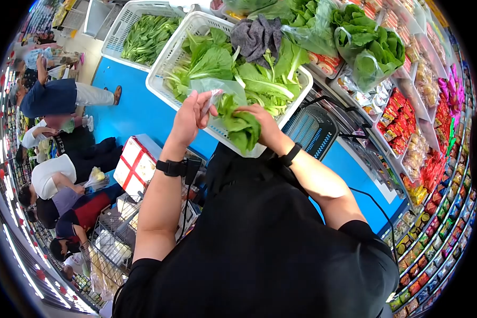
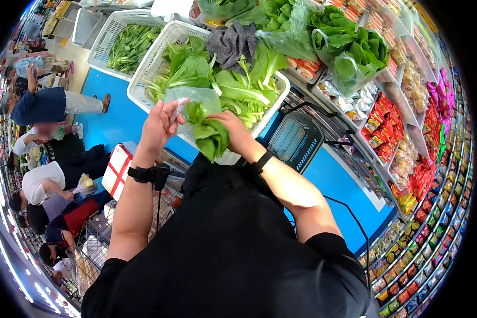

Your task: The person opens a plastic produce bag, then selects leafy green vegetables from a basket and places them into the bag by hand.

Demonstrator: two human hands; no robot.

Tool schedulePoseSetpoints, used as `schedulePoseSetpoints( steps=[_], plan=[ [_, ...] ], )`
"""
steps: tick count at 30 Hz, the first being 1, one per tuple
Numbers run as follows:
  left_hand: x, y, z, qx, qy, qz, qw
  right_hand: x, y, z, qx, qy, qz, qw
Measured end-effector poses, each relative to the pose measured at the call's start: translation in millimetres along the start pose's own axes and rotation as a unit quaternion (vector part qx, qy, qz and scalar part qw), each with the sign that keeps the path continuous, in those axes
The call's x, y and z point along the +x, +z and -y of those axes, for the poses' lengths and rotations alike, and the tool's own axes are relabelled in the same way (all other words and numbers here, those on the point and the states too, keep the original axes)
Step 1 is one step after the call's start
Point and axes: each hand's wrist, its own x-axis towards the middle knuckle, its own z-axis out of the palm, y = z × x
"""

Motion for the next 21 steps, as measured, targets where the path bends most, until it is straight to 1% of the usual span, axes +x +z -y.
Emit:
schedulePoseSetpoints(
  steps=[1,2,4,5,7,8,10,12,14,15,16,17,18,20,21],
  plan=[
    [1,-4,-2,0.035,0.004,-0.006,0.999,-3,-3,-8,-0.010,-0.001,-0.020,1.000],
    [1,-8,-4,0.035,0.003,-0.008,0.999,-7,-8,-14,-0.020,-0.001,-0.038,0.999],
    [-3,-11,-9,0.145,0.015,-0.021,0.989,-9,-28,-7,-0.067,0.055,-0.047,0.995],
    [-4,-11,-10,0.143,0.015,-0.022,0.989,-8,-37,-5,-0.048,0.096,-0.044,0.993],
    [-3,-11,-15,0.194,0.009,0.006,0.981,-7,-47,-12,-0.082,0.072,-0.043,0.993],
    [-3,-9,-16,0.193,0.009,0.005,0.981,-8,-50,-14,-0.089,0.055,-0.038,0.994],
    [-1,0,-18,0.112,0.000,0.022,0.993,-4,-52,-3,-0.074,0.057,-0.049,0.994],
    [3,5,-21,0.097,0.000,0.026,0.995,-3,-48,2,-0.062,0.059,-0.061,0.994],
    [6,8,-23,0.082,0.000,0.028,0.996,-2,-40,4,0.060,0.114,-0.124,0.984],
    [7,9,-24,0.089,0.004,0.028,0.996,2,-47,14,-0.066,0.041,-0.110,0.991],
    [7,9,-26,0.097,0.008,0.027,0.995,1,-41,15,-0.065,0.039,-0.109,0.991],
    [7,9,-28,0.098,0.010,0.025,0.995,-2,-30,13,0.061,0.111,-0.143,0.982],
    [7,9,-29,0.100,0.014,0.032,0.994,-4,-22,11,0.187,0.181,-0.173,0.950],
    [8,12,-33,0.101,0.019,0.039,0.994,-12,-17,4,0.197,0.185,-0.159,0.950],
    [9,15,-36,0.103,0.025,0.034,0.994,-12,-20,10,0.173,0.174,-0.150,0.958]
  ],
)
